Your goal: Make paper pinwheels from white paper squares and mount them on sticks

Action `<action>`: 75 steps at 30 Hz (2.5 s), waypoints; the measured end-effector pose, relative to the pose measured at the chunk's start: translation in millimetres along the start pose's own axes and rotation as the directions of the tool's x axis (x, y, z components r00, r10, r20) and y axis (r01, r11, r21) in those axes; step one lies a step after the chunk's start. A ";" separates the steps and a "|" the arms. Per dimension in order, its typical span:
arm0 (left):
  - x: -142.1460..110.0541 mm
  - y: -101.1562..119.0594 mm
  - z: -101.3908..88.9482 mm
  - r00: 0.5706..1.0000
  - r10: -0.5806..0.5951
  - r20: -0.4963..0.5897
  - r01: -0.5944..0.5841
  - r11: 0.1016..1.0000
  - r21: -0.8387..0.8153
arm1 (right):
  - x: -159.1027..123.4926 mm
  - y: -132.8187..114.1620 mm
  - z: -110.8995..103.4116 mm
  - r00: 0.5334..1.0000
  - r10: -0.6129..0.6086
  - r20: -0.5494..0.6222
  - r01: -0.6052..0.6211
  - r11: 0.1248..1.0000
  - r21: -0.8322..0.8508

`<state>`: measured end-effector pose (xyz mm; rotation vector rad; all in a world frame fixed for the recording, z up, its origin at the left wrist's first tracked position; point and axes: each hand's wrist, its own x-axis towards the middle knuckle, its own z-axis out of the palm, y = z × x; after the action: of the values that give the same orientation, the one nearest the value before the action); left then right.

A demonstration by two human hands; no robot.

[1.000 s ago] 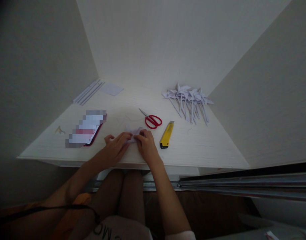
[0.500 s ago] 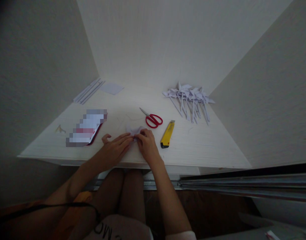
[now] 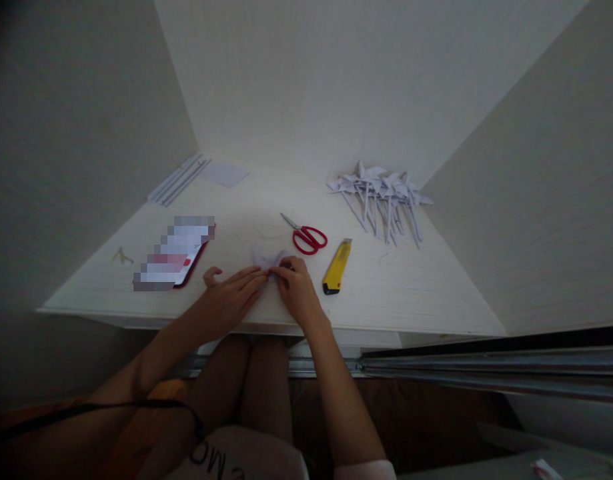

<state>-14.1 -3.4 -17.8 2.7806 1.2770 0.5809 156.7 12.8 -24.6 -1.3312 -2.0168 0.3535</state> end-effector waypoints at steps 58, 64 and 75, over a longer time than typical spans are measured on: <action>5.2 2.4 5.5 0.997 0.063 -0.049 -0.057 0.991 0.117 | 24.6 2.7 -7.0 0.992 -0.111 -0.057 0.095 0.967 -0.235; 3.6 3.0 3.5 0.999 0.043 -0.019 -0.041 0.993 0.111 | 49.8 10.6 -9.1 0.978 -0.175 0.113 0.204 0.912 -0.355; 3.4 4.0 4.1 1.000 0.018 -0.020 -0.016 0.995 0.100 | 53.0 20.3 -9.2 0.953 -0.279 0.118 0.297 0.939 -0.177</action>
<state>-7.8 -3.0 -19.9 2.8754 1.3235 0.5633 164.4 67.5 -8.5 -1.1227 -2.3332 0.0860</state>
